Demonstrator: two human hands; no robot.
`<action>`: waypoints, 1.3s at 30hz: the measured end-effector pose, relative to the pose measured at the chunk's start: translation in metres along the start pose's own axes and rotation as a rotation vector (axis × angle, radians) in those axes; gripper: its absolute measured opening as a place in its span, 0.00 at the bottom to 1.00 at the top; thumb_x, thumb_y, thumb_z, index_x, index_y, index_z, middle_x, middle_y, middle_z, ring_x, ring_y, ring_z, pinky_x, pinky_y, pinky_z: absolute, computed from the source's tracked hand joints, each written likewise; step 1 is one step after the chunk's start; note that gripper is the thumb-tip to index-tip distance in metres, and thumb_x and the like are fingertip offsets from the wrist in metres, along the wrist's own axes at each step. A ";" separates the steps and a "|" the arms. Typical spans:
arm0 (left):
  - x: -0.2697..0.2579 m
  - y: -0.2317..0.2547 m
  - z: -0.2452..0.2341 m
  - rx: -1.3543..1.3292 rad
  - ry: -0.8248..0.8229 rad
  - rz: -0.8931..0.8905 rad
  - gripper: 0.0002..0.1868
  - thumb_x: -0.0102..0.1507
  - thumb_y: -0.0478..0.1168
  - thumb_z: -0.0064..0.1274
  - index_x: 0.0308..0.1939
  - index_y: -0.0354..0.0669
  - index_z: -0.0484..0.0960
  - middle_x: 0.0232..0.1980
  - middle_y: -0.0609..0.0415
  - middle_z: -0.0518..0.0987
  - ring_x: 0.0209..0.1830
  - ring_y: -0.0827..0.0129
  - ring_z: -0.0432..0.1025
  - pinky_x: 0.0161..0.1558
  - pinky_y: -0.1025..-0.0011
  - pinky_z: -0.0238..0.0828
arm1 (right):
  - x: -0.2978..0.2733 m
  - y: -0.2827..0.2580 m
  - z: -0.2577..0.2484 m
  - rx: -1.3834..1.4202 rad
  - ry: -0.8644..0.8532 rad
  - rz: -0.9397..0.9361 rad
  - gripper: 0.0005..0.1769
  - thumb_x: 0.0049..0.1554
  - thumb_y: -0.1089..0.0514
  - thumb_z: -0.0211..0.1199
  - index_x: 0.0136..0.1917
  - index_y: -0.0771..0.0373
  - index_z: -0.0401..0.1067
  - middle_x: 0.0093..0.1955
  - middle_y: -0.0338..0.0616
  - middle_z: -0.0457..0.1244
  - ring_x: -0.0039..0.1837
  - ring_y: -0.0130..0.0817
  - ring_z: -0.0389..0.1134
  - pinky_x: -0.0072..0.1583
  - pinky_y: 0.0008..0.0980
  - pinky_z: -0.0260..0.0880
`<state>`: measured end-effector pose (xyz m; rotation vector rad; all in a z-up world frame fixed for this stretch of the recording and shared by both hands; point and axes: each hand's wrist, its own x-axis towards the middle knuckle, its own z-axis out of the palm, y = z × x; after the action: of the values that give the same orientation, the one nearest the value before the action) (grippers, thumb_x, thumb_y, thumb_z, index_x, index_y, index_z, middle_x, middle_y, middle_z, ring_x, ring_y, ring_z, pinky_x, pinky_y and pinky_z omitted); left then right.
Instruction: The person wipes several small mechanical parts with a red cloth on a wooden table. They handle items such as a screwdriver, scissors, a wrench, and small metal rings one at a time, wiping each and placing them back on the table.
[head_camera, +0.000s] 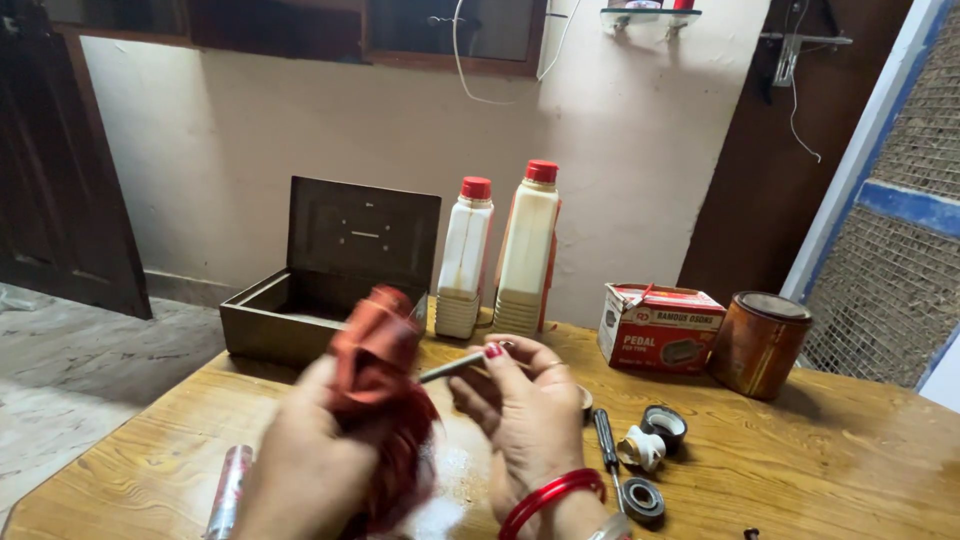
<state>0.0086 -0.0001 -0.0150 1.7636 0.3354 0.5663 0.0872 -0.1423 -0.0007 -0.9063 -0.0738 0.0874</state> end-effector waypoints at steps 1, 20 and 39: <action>-0.002 0.002 0.004 -0.119 -0.047 0.066 0.24 0.59 0.30 0.58 0.61 0.45 0.82 0.49 0.56 0.86 0.47 0.74 0.81 0.50 0.71 0.76 | -0.002 0.002 0.002 0.028 -0.014 0.030 0.09 0.57 0.62 0.61 0.52 0.63 0.70 0.46 0.45 0.69 0.47 0.38 0.74 0.48 0.36 0.79; -0.016 0.012 -0.032 -0.117 0.310 0.041 0.12 0.61 0.37 0.55 0.47 0.41 0.85 0.35 0.54 0.86 0.33 0.74 0.76 0.37 0.70 0.73 | -0.017 -0.013 0.015 0.100 -0.044 0.237 0.18 0.58 0.62 0.58 0.61 0.53 0.66 0.43 0.42 0.66 0.43 0.35 0.70 0.46 0.39 0.76; -0.072 -0.019 -0.201 0.517 0.652 -0.135 0.17 0.59 0.45 0.60 0.51 0.48 0.82 0.43 0.43 0.85 0.45 0.49 0.78 0.47 0.54 0.72 | -0.127 0.120 0.112 -0.155 -0.786 0.706 0.23 0.58 0.66 0.55 0.67 0.63 0.70 0.43 0.41 0.68 0.40 0.27 0.69 0.42 0.33 0.75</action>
<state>-0.1584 0.1340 -0.0092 1.9800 1.1270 1.0184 -0.0554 0.0054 -0.0299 -0.9734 -0.4937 1.1073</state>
